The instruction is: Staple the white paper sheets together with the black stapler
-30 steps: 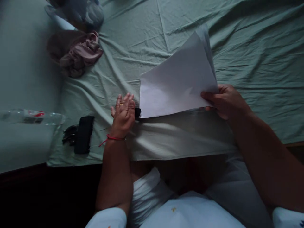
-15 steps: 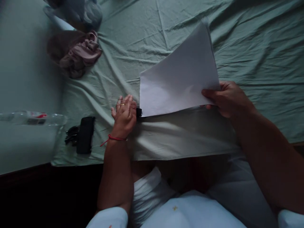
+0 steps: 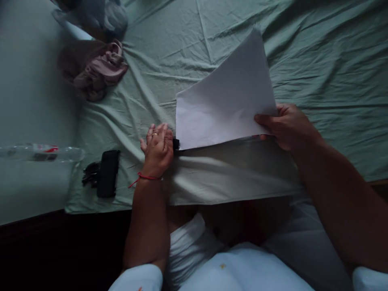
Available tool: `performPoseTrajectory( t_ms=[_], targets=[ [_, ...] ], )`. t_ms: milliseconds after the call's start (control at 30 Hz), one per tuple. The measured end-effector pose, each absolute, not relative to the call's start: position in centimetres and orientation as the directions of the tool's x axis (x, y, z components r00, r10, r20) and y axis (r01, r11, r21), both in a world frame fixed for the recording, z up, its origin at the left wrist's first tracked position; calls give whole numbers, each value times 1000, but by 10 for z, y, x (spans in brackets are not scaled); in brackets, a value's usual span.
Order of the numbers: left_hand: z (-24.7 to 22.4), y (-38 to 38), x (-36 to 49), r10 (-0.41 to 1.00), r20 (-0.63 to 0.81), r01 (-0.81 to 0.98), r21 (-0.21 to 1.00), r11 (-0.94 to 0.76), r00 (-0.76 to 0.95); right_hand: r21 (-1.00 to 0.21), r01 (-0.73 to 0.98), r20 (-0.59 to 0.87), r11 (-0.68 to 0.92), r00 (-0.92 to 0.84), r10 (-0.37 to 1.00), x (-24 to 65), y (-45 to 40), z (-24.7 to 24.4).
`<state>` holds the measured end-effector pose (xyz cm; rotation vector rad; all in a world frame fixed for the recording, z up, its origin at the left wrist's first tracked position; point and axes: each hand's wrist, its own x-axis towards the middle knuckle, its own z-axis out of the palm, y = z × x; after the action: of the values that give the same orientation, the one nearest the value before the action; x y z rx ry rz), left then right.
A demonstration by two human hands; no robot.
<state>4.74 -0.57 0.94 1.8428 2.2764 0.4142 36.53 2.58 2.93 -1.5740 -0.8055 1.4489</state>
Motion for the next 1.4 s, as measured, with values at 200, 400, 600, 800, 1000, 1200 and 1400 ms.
performPoseTrajectory(
  t_ms=[200,400,600,800,1000,1200,1400],
  targets=[
    [18,-7,54,982,-25,948,260,185,-185,-872,-82,-490,-483,140,861,366,26,29],
    [21,-7,58,980,-58,964,181,196,-189,-873,-73,-488,-482,123,864,369,27,23],
    [23,-6,59,979,-65,957,204,204,-195,-876,-69,-482,-477,120,868,369,26,22],
    [21,-6,57,981,-48,953,234,194,-188,-896,-68,-443,-438,81,893,372,26,19],
    [20,-6,58,981,-33,945,264,194,-192,-895,-67,-446,-442,79,891,373,26,17],
    [22,-6,59,978,-31,938,279,207,-207,-885,-57,-466,-462,85,881,372,24,20],
    [23,-6,60,974,-30,935,277,223,-223,-885,-42,-465,-463,104,879,373,25,19]
  ],
)
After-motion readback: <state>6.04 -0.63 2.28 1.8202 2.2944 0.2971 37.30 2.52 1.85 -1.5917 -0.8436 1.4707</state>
